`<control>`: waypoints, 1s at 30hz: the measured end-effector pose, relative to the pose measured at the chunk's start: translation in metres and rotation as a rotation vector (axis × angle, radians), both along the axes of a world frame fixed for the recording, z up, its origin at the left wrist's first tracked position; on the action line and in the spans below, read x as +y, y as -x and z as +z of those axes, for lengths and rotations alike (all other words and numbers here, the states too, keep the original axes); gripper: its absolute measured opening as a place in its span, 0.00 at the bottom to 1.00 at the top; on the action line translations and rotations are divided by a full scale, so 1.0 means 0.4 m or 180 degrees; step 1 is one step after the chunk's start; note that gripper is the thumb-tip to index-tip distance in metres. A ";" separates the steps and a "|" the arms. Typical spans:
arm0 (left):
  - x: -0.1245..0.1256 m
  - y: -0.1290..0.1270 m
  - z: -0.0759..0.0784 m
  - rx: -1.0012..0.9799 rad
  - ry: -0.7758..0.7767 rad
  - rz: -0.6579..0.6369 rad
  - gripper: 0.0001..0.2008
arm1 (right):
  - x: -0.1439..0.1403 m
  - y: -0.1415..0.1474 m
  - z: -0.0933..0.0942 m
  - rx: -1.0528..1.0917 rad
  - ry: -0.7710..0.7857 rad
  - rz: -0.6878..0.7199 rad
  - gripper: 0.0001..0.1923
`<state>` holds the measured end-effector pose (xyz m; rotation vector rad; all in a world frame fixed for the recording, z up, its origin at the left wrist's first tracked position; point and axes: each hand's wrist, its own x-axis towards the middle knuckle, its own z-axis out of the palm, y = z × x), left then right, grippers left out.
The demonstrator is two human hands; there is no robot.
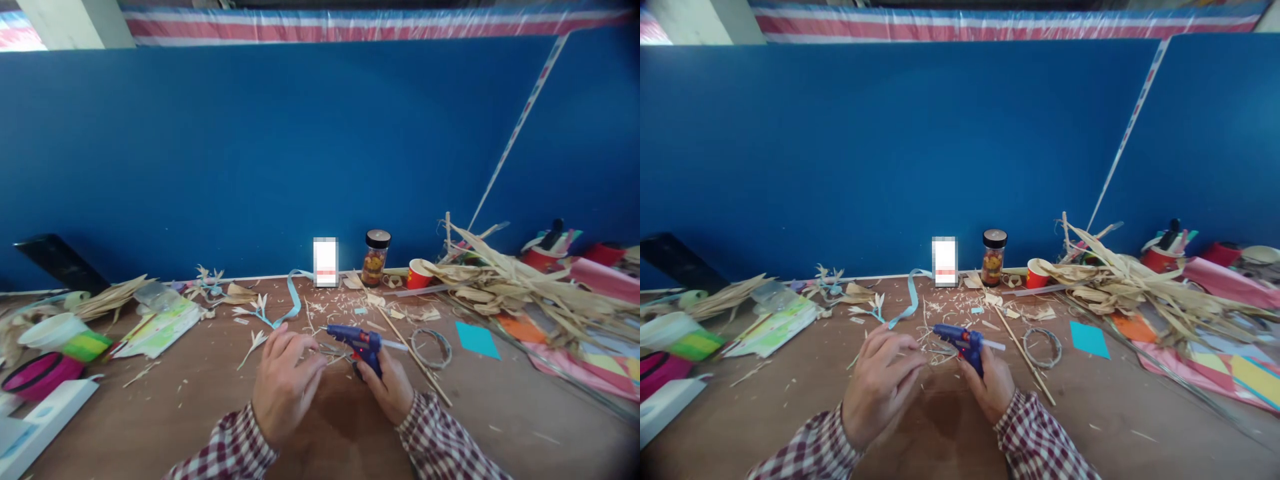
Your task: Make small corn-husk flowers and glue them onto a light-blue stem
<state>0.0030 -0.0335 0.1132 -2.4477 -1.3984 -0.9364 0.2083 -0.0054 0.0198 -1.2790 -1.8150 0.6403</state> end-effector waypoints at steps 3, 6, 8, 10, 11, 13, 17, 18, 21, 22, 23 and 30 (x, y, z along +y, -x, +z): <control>-0.031 0.017 -0.025 0.0064 0.0028 -0.0044 0.09 | 0.001 0.004 0.016 0.0382 0.0071 -0.0036 0.12; -0.048 0.047 -0.057 0.0169 0.0167 -0.0016 0.08 | 0.002 0.011 0.028 0.0871 0.0272 -0.0061 0.09; -0.052 0.067 -0.075 0.0258 0.0243 0.0043 0.09 | 0.005 0.014 0.032 0.1241 0.0484 -0.0076 0.11; -0.053 0.083 -0.088 0.0358 0.0292 0.0068 0.09 | 0.009 0.015 0.030 0.1551 0.0729 -0.0087 0.13; -0.052 0.088 -0.092 0.0403 0.0314 0.0062 0.08 | 0.011 0.015 0.028 0.1671 0.0829 -0.0103 0.14; -0.050 0.092 -0.093 0.0455 0.0327 0.0040 0.07 | 0.014 0.013 0.023 0.1837 0.0933 -0.0160 0.15; -0.041 0.083 -0.082 0.0375 0.0243 -0.0026 0.07 | 0.015 0.012 0.017 0.1960 0.0950 -0.0251 0.16; -0.038 0.081 -0.078 0.0312 0.0221 -0.0026 0.07 | 0.015 0.011 0.018 0.1965 0.0942 -0.0259 0.17; -0.033 0.078 -0.069 0.0091 0.0272 0.0007 0.07 | 0.014 0.008 0.021 0.1924 0.0882 -0.0246 0.17; -0.033 0.079 -0.068 0.0019 0.0340 0.0030 0.07 | 0.014 0.007 0.022 0.1903 0.0861 -0.0234 0.17; -0.032 0.081 -0.069 -0.0047 0.0433 0.0055 0.07 | 0.015 0.006 0.024 0.1886 0.0846 -0.0227 0.17; 0.024 0.093 -0.079 -0.0430 0.0637 0.0374 0.08 | 0.017 0.000 0.036 0.1893 0.0739 -0.0293 0.15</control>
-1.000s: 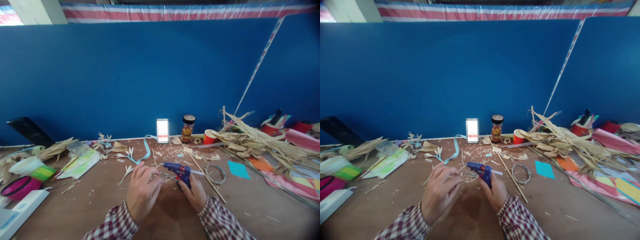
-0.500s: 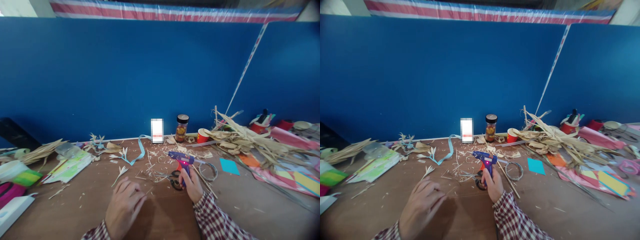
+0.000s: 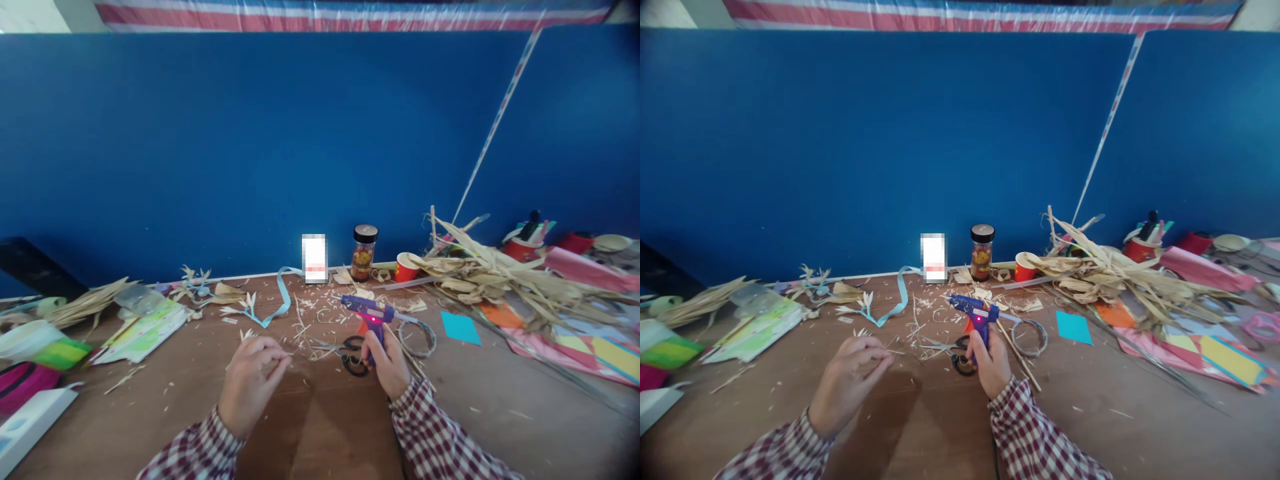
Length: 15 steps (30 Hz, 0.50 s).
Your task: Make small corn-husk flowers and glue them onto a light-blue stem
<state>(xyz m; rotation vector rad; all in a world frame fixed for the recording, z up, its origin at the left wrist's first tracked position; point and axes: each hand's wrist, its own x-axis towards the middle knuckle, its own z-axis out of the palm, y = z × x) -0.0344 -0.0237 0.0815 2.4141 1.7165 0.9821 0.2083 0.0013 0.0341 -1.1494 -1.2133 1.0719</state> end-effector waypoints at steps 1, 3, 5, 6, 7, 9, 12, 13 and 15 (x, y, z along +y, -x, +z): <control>0.020 -0.004 0.005 0.0007 0.0044 0.0007 0.08 | 0.001 -0.001 0.001 0.0022 0.0004 -0.0041 0.16; 0.066 -0.017 0.020 -0.0036 0.0034 0.0037 0.09 | 0.003 -0.004 0.004 0.0067 0.0010 -0.0122 0.16; 0.116 -0.037 0.036 -0.0017 0.0028 -0.0009 0.09 | 0.006 -0.008 0.005 0.0077 -0.0009 -0.0184 0.16; 0.140 -0.048 0.043 -0.0004 0.0029 0.0013 0.09 | 0.007 -0.010 0.006 0.0072 -0.0026 -0.0213 0.16; 0.164 -0.058 0.049 -0.0001 0.0047 0.0061 0.11 | 0.008 -0.011 0.006 0.0064 -0.0039 -0.0239 0.16; 0.205 -0.075 0.058 -0.0070 0.0146 0.0071 0.11 | 0.010 -0.014 0.006 0.0036 -0.0071 -0.0271 0.16; 0.246 -0.086 0.065 -0.0233 0.0279 0.0001 0.09 | 0.012 -0.012 0.005 0.0125 -0.0075 -0.0276 0.16; 0.252 -0.088 0.065 -0.0289 0.0315 0.0012 0.10 | 0.012 -0.010 0.005 0.0265 -0.0027 -0.0245 0.16; 0.252 -0.093 0.062 -0.0431 0.0424 0.0037 0.13 | 0.013 -0.006 0.011 0.0763 0.0168 -0.0141 0.16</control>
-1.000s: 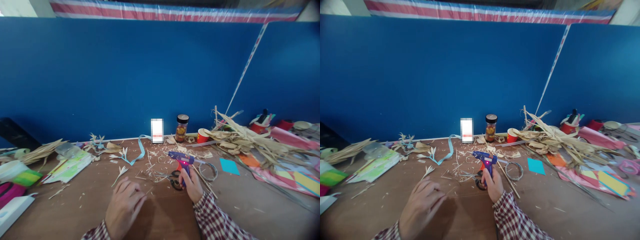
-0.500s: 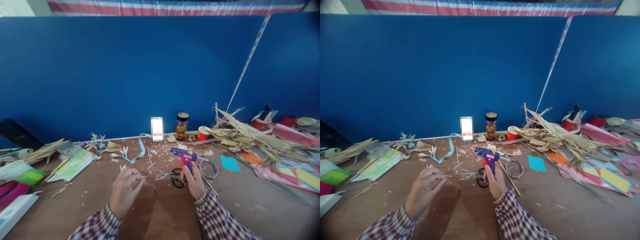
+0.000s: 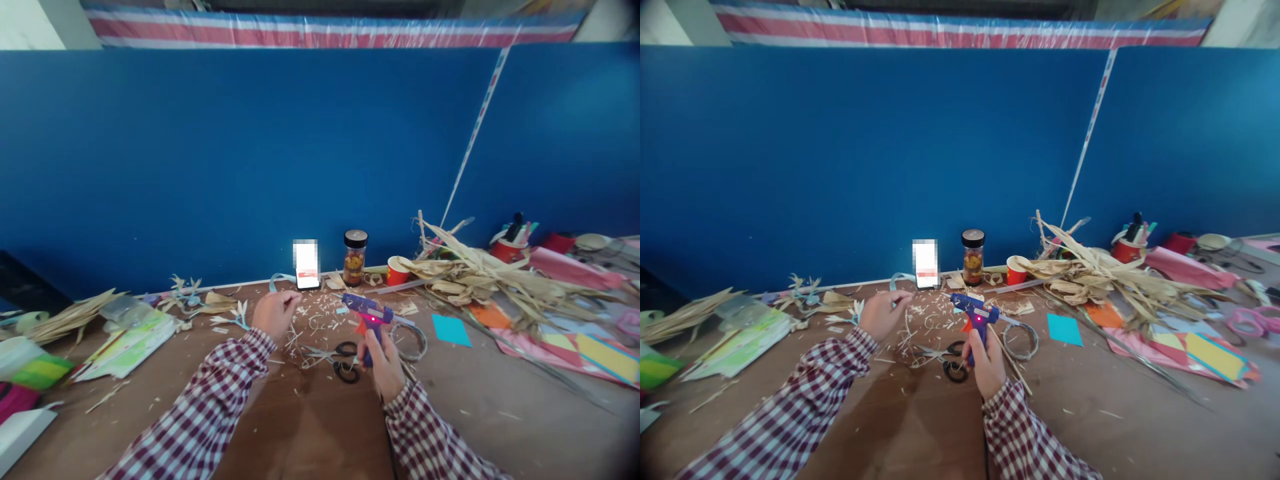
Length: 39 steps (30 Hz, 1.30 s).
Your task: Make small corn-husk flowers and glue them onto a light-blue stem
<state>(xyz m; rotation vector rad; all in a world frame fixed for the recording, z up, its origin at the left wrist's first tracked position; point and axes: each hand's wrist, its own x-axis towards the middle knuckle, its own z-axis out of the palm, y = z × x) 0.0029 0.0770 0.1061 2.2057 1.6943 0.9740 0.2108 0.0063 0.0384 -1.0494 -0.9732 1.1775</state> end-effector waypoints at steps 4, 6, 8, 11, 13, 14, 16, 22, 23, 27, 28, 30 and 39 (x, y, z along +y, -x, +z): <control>-0.041 -0.042 -0.026 -0.0386 0.0334 -0.0219 0.15 | -0.006 -0.002 0.029 0.1142 0.0362 0.0459 0.19; -0.068 -0.078 -0.047 -0.0554 0.0467 -0.0362 0.13 | -0.011 -0.009 0.045 0.1468 0.0428 0.0743 0.19; -0.091 -0.116 -0.069 -0.1076 0.0789 -0.0573 0.12 | -0.017 -0.016 0.055 0.1657 0.0438 0.0940 0.19; -0.109 -0.166 -0.094 -0.2035 0.1186 -0.0922 0.15 | -0.022 -0.021 0.059 0.1783 0.0414 0.1122 0.19; -0.110 -0.191 -0.098 -0.2543 0.1305 -0.1229 0.17 | -0.023 -0.020 0.056 0.1897 0.0377 0.1235 0.19; -0.110 -0.202 -0.097 -0.2748 0.1366 -0.1385 0.19 | -0.023 -0.019 0.055 0.1971 0.0358 0.1283 0.19; -0.110 -0.220 -0.089 -0.3082 0.1582 -0.1663 0.21 | -0.023 -0.017 0.052 0.2100 0.0329 0.1341 0.19; -0.120 -0.250 -0.081 -0.3530 0.2474 -0.1732 0.17 | -0.021 -0.013 0.038 0.1880 0.0266 0.1349 0.21; -0.121 -0.250 -0.083 -0.3486 0.2470 -0.1646 0.16 | -0.022 -0.011 0.035 0.1779 0.0289 0.1293 0.22; -0.122 -0.240 -0.085 -0.3335 0.2224 -0.1423 0.14 | -0.025 -0.005 0.026 0.1222 0.0404 0.0900 0.23; -0.123 -0.237 -0.083 -0.3290 0.2160 -0.1392 0.13 | -0.024 -0.005 0.023 0.1087 0.0400 0.0811 0.23; -0.128 -0.228 -0.076 -0.3178 0.2040 -0.1361 0.10 | -0.021 -0.006 0.017 0.0878 0.0359 0.0714 0.23; -0.129 -0.118 -0.043 -0.5196 0.1730 -0.0811 0.03 | -0.002 -0.003 -0.008 0.0371 0.0142 0.0588 0.20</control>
